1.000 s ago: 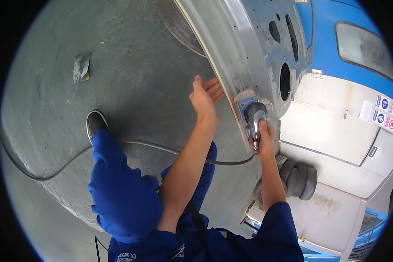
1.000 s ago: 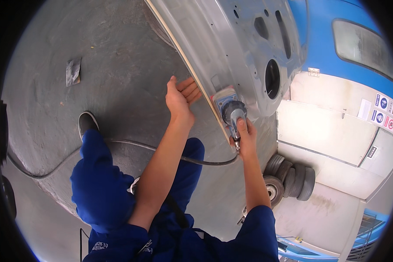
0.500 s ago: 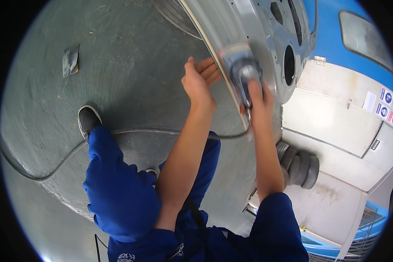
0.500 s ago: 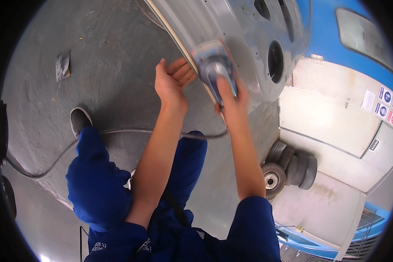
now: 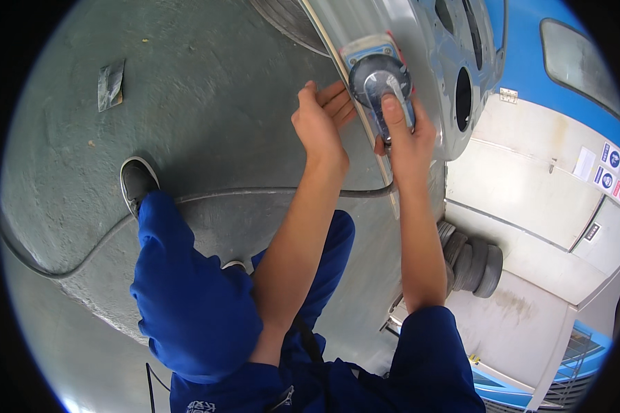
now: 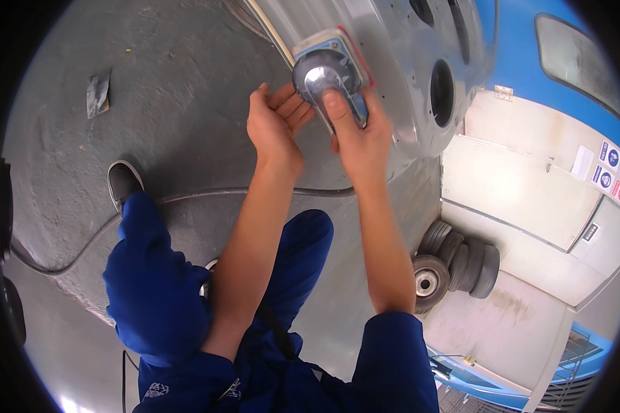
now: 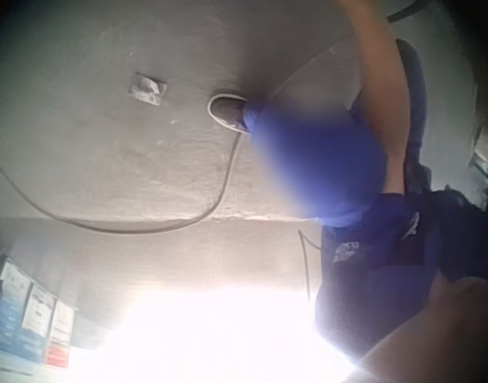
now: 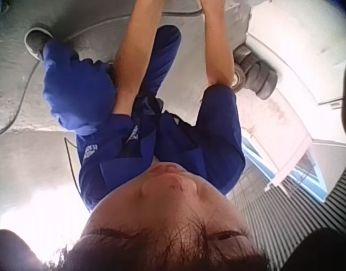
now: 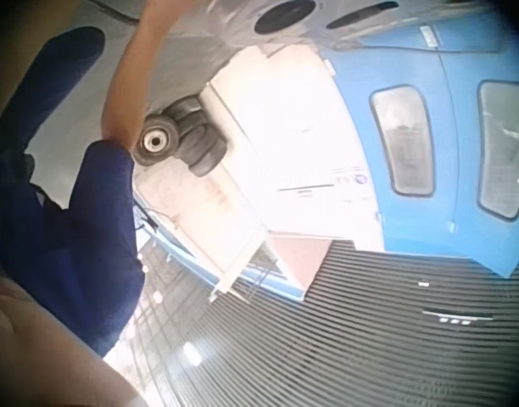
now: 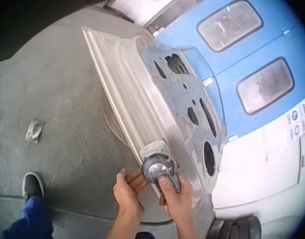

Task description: The person uses an orbital sander to smooth the surface of a large metal car door. They move the sander along the edges and flat areas of the door, holding it with both hands for control.

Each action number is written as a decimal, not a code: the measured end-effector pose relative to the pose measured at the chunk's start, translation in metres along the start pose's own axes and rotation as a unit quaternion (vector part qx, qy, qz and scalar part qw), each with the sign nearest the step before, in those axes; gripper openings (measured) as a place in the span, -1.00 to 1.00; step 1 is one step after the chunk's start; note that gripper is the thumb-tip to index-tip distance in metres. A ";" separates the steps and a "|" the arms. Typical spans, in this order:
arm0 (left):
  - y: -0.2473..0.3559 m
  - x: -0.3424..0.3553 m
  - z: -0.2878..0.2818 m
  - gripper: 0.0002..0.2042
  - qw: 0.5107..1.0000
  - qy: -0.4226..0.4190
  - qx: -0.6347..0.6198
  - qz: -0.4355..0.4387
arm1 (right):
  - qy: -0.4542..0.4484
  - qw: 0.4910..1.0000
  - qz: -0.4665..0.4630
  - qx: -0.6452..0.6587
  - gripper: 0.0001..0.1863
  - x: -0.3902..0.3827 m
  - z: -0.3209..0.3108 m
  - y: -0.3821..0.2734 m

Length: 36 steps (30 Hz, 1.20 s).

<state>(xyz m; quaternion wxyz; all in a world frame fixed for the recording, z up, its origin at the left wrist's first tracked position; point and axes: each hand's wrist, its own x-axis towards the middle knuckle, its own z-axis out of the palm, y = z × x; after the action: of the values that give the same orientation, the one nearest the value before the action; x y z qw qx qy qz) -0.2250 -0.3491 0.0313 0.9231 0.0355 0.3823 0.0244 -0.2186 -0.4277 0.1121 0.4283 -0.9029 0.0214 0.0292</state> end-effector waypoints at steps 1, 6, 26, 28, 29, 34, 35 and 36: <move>-0.001 0.000 0.001 -0.44 1.000 -0.001 0.000 0.003 | -0.005 1.000 0.000 0.011 -0.55 0.001 -0.002 0.001; 0.003 0.001 -0.001 -0.48 1.000 -0.007 0.016 0.018 | 0.010 0.992 0.102 0.068 -0.51 -0.043 -0.058 0.055; -0.007 -0.004 0.006 -0.53 0.998 0.014 0.017 0.063 | -0.096 0.987 0.125 0.020 -0.31 -0.020 -0.083 0.047; -0.006 0.001 0.005 -0.53 0.996 0.003 0.037 0.082 | -0.074 0.985 0.149 0.044 -0.30 -0.042 -0.104 0.069; -0.005 -0.002 0.004 -0.53 0.995 0.001 0.047 0.091 | -0.065 0.983 0.163 0.055 -0.29 -0.059 -0.117 0.080; -0.011 -0.011 0.021 -0.55 0.985 0.031 0.120 0.124 | -0.023 0.977 0.196 0.082 -0.38 -0.108 -0.170 0.120; -0.012 -0.014 0.019 -0.55 0.981 0.026 0.144 0.130 | -0.042 0.980 0.191 0.044 -0.41 -0.108 -0.182 0.121; -0.012 -0.019 0.015 -0.56 0.973 0.025 0.179 0.142 | -0.062 0.980 0.188 0.010 -0.44 -0.109 -0.192 0.124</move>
<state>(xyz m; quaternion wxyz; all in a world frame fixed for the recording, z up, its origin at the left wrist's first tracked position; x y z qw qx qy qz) -0.2276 -0.3633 0.0545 0.8790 0.2535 0.3943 0.0869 -0.3286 -0.6531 0.1453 0.4247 -0.8748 0.1650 0.1647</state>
